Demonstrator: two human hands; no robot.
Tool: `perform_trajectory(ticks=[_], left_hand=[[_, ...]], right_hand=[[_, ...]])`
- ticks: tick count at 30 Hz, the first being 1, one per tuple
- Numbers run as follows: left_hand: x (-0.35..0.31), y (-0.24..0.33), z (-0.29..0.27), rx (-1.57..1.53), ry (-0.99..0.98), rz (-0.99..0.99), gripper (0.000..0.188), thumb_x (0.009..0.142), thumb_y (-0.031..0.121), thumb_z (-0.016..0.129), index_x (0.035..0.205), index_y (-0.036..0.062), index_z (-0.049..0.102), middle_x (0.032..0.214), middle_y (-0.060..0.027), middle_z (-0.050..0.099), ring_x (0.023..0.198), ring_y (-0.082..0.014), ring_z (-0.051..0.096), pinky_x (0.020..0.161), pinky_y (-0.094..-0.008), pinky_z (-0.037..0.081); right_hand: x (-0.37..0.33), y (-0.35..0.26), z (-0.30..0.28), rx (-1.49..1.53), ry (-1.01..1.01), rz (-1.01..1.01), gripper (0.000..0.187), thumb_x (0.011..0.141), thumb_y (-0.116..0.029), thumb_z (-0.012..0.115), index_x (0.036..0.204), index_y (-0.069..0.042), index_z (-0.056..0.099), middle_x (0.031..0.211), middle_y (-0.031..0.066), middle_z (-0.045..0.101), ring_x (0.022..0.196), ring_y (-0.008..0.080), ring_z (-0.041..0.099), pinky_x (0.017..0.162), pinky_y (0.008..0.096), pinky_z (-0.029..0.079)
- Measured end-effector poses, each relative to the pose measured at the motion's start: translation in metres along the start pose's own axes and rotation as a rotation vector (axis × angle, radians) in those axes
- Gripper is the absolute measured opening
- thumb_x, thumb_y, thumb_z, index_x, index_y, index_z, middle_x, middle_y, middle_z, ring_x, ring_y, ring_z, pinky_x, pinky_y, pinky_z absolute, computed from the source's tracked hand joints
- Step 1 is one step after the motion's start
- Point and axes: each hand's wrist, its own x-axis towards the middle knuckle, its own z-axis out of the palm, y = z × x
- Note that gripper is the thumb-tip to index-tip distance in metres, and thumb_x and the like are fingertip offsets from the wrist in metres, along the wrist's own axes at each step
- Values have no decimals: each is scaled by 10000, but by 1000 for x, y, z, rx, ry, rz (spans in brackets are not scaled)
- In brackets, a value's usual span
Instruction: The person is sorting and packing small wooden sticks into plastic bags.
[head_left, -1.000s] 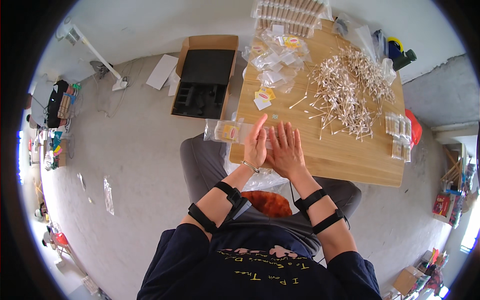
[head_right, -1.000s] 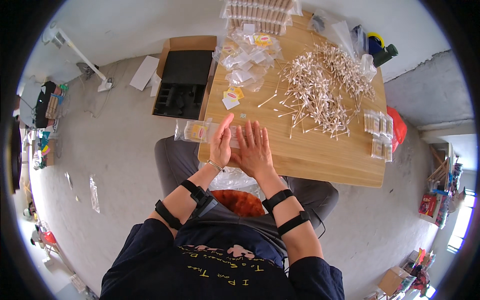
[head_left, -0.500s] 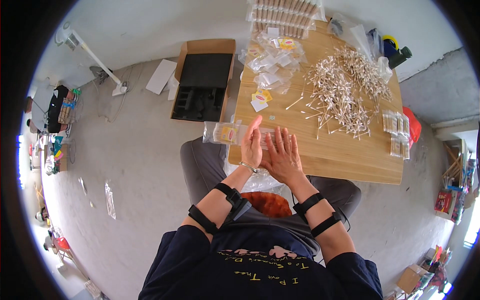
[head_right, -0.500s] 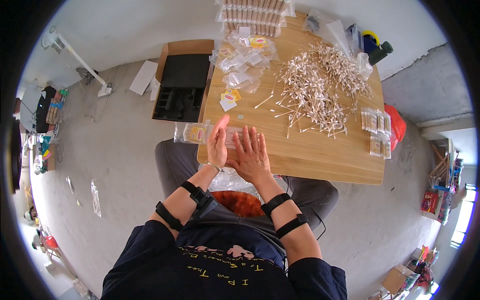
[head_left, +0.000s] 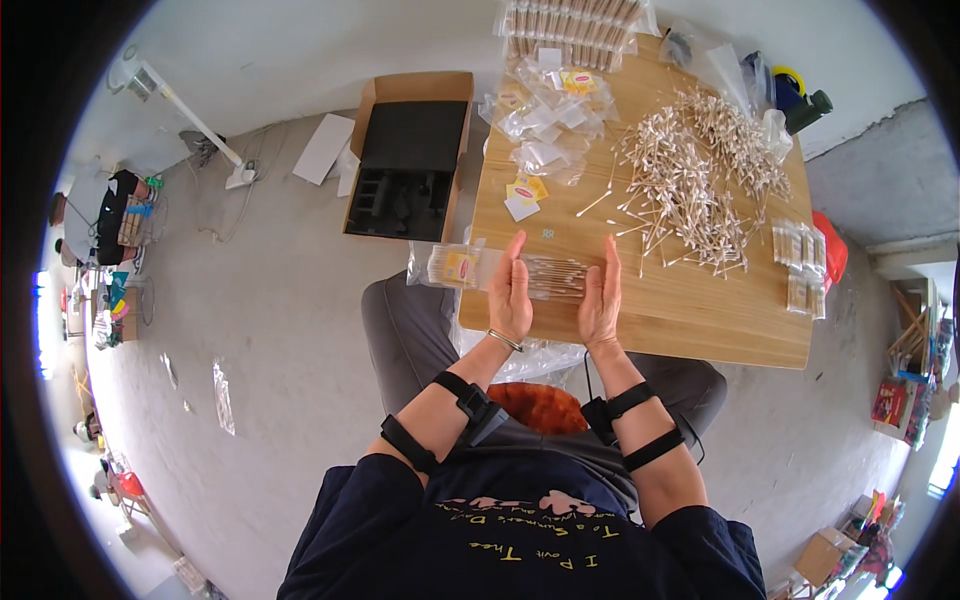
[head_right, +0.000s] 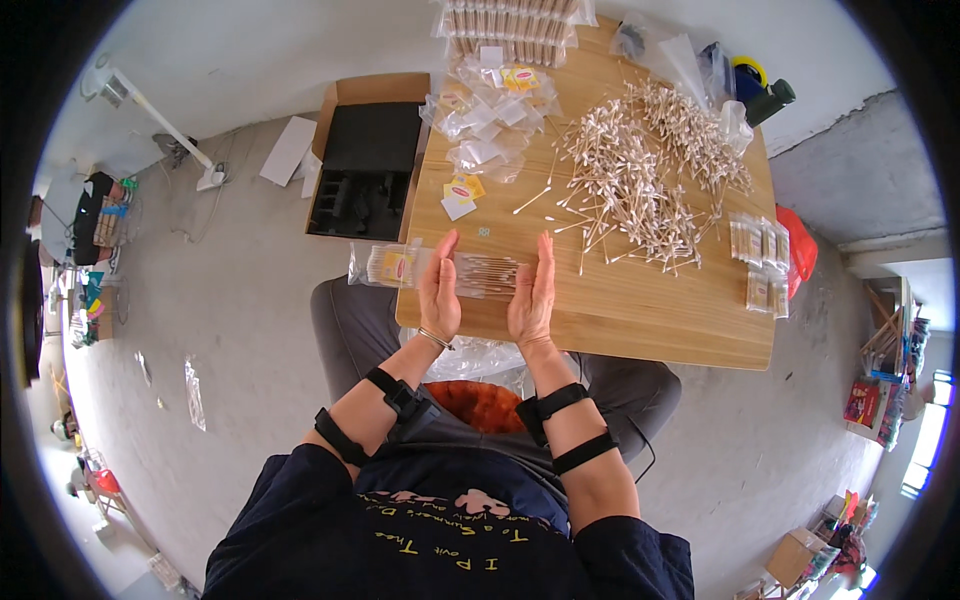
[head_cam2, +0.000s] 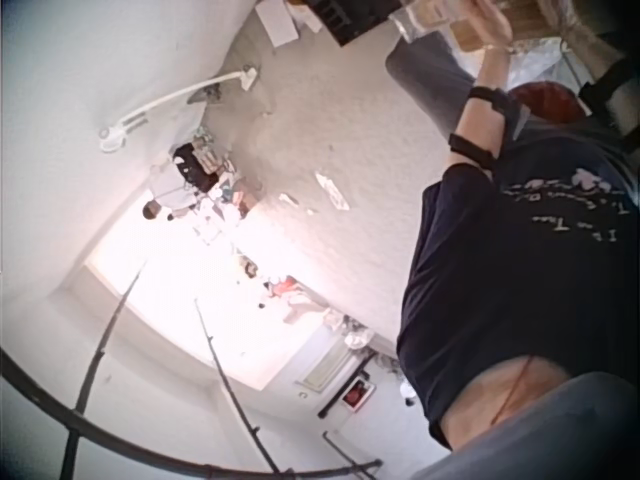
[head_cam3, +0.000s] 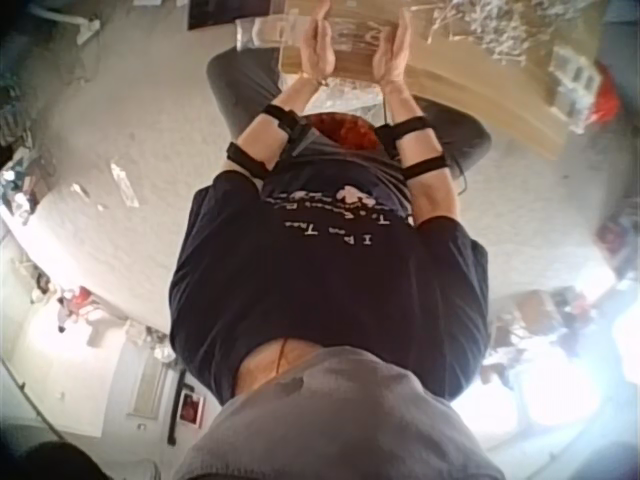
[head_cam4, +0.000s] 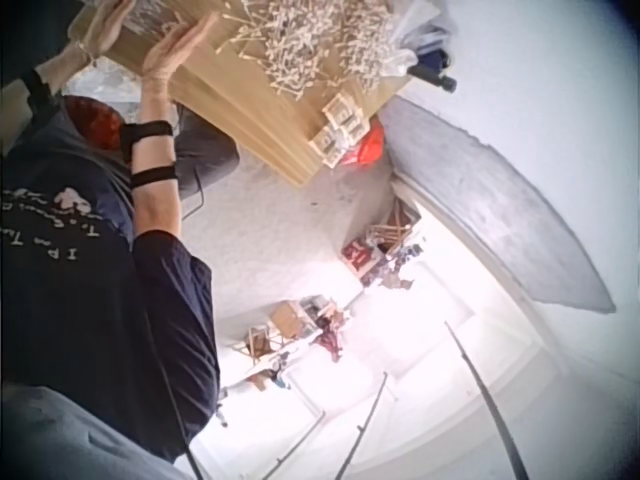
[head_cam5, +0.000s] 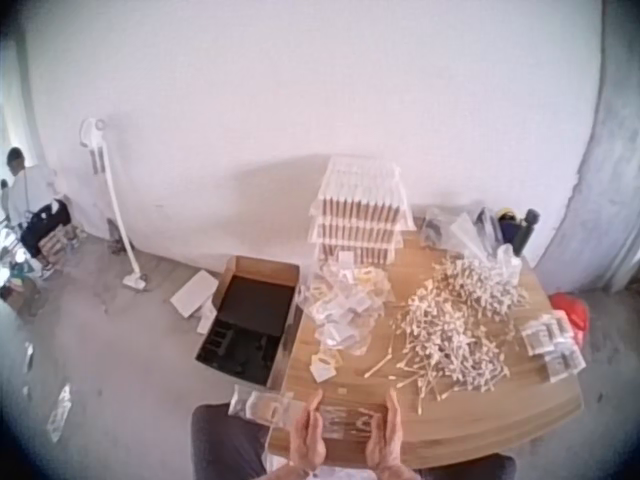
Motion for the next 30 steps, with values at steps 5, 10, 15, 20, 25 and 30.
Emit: perform_trajectory(ticks=[5,10,15,20,25,30], left_hand=[[-4,5,8,79,-3,24,528,1085,333,368,1455,-41,418,1473,-159,473,1362,-219,429,1134,-325,307],[-6,6,10,97,-21,11,531,1085,339,365,1454,-38,419,1473,-151,474,1358,-213,428,1129,-323,310],[-5,3,9,89,-7,19,538,1085,353,356,1447,-39,426,1466,-157,479,1364,-221,421,1137,-336,306],[10,5,6,-2,68,40,554,1082,372,358,1443,-43,429,1473,-169,465,1375,-242,414,1152,-355,298],[10,0,2,22,19,45,566,1080,389,355,1433,-45,441,1465,-173,474,1373,-254,427,1145,-354,312],[6,1,-2,1,-75,-14,603,1073,423,366,1439,-52,434,1463,-173,476,1371,-252,430,1143,-351,319]], right_hand=[[-8,-5,20,177,18,43,510,1065,-222,395,1493,43,316,1564,245,314,1481,349,254,1190,400,224],[-9,-11,26,169,-43,36,545,1073,-294,372,1493,48,314,1558,254,318,1483,357,246,1191,400,219],[-7,-11,28,-38,-49,-96,476,1039,-196,405,1456,31,373,1527,227,374,1451,394,293,1195,474,195],[6,-3,23,-345,-152,-211,397,981,-92,470,1369,-7,480,1365,189,528,1342,390,410,1175,516,224],[4,-10,25,-234,-236,-176,335,963,-65,475,1289,-10,527,1230,180,589,1230,398,483,1168,547,222],[0,-17,20,12,-142,-32,293,1015,-110,438,1262,9,543,1246,193,590,1227,373,515,1137,453,312]])
